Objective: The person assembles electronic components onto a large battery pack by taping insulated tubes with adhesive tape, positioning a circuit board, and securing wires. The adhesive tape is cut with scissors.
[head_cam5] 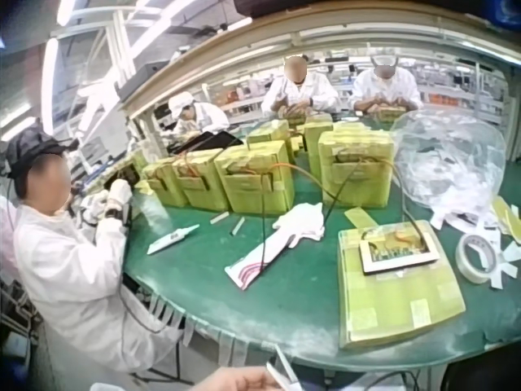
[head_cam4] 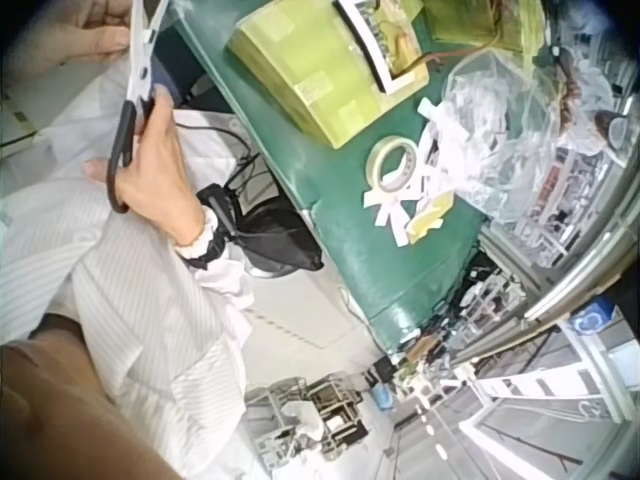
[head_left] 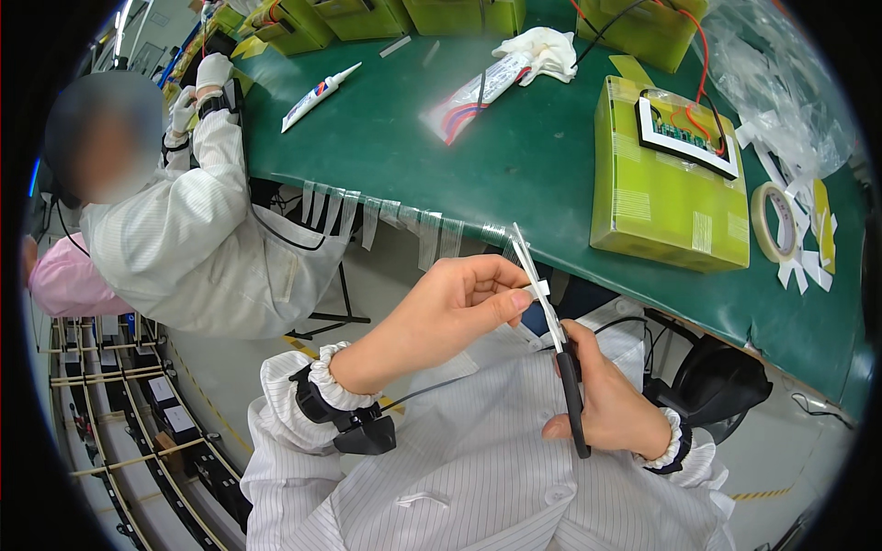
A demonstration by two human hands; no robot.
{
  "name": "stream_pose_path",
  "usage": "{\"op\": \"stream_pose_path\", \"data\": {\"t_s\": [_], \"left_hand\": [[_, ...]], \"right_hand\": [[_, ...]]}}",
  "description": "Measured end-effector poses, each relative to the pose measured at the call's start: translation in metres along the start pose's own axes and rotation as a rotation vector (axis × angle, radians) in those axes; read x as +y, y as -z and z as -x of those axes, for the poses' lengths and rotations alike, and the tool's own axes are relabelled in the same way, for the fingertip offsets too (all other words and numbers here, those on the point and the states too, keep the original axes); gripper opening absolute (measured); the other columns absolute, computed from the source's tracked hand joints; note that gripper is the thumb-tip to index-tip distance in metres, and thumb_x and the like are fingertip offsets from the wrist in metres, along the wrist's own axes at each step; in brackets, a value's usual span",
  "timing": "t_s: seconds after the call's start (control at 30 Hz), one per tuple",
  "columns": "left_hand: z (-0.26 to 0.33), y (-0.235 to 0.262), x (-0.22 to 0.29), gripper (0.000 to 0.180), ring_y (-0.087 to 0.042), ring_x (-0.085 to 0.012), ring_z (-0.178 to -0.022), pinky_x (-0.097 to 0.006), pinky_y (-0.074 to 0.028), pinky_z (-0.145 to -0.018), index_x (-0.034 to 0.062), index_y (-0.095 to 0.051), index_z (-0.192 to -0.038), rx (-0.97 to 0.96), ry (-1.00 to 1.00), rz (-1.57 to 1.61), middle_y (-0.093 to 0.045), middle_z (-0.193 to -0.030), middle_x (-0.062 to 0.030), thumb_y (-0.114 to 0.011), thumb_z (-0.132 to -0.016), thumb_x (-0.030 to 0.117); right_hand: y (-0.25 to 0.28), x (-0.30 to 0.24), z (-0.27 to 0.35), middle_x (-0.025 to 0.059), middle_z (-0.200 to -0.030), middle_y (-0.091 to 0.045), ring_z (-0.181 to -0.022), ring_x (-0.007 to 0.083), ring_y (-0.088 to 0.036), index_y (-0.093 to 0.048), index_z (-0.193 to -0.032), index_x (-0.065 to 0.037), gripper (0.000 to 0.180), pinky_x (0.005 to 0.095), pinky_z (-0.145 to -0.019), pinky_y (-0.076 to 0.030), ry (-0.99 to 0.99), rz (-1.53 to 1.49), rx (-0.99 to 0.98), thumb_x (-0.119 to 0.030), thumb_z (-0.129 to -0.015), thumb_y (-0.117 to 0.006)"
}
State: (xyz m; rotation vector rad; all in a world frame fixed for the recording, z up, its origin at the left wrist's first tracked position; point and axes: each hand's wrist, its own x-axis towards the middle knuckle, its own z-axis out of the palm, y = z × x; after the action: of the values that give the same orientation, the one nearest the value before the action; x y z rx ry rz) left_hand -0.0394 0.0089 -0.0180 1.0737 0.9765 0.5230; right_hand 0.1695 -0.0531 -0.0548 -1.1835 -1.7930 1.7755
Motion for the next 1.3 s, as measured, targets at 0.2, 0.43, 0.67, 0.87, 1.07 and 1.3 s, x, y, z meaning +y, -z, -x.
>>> {"op": "stream_pose_path", "data": {"t_s": [0.2,0.43,0.67,0.87,1.07,1.3], "left_hand": [[-0.003,-0.002,0.001,0.021,-0.052,-0.0068,-0.073,-0.022,-0.044,-0.068,-0.005,-0.054,-0.095,-0.011,0.017,-0.034,-0.058,-0.083,-0.0022,-0.055,-0.086,0.014],[-0.004,0.0,-0.006,0.021,-0.05,-0.0054,-0.069,-0.019,-0.041,-0.064,-0.0004,-0.053,-0.102,0.056,-0.011,0.0,-0.06,-0.085,-0.0038,-0.054,-0.086,0.013],[0.004,0.031,0.009,0.02,-0.054,-0.0139,-0.091,-0.026,-0.042,-0.082,0.0018,-0.051,-0.104,0.063,-0.197,0.038,-0.057,-0.098,-0.0081,-0.053,-0.085,0.01],[0.006,0.058,0.011,0.022,-0.054,-0.0154,-0.096,-0.027,-0.041,-0.085,0.0005,-0.048,-0.106,0.179,-0.437,-0.164,-0.057,-0.101,-0.0087,-0.052,-0.085,0.005],[-0.019,0.162,0.021,0.022,-0.057,-0.0154,-0.086,-0.026,-0.044,-0.078,-0.001,-0.048,-0.107,0.497,-0.614,-0.461,-0.057,-0.094,-0.0093,-0.05,-0.086,0.004],[-0.054,0.326,0.039,0.021,-0.06,-0.0152,-0.08,-0.025,-0.046,-0.072,0.0005,-0.052,-0.101,1.042,-0.575,-1.154,-0.062,-0.087,-0.0098,-0.055,-0.08,0.002]], "right_hand": [[-0.008,0.006,0.003,0.0089,-0.069,-0.05,-0.06,0.0204,-0.051,-0.033,-0.119,0.002,0.072,0.0301,-0.057,-0.042,-0.017,-0.03,0.155,-0.031,-0.069,-0.074],[-0.003,-0.001,0.002,0.0061,-0.063,-0.051,-0.054,0.0079,-0.046,-0.039,-0.114,0.0,0.07,0.0212,-0.05,-0.039,0.039,-0.032,0.348,-0.022,-0.062,-0.08],[0.014,-0.001,-0.003,0.002,-0.072,-0.045,-0.063,0.0087,-0.043,-0.034,-0.118,-0.001,0.073,0.0208,-0.058,-0.039,-0.06,-0.272,0.193,-0.017,-0.063,-0.079],[0.009,0.019,-0.021,0.0052,-0.085,-0.044,-0.071,0.0123,-0.044,-0.028,-0.124,-0.002,0.071,0.0241,-0.065,-0.039,0.062,-0.535,0.058,-0.042,-0.076,-0.062],[0.013,0.02,-0.039,0.005,-0.077,-0.044,-0.066,0.0145,-0.046,-0.033,-0.12,-0.002,0.085,0.0287,-0.059,-0.041,0.089,-0.879,0.074,-0.073,-0.074,-0.031],[0.012,0.019,-0.042,0.0059,-0.077,-0.045,-0.067,0.0152,-0.047,-0.032,-0.121,-0.002,0.082,0.029,-0.059,-0.042,0.095,-0.784,0.079,-0.07,-0.077,-0.03]]}}
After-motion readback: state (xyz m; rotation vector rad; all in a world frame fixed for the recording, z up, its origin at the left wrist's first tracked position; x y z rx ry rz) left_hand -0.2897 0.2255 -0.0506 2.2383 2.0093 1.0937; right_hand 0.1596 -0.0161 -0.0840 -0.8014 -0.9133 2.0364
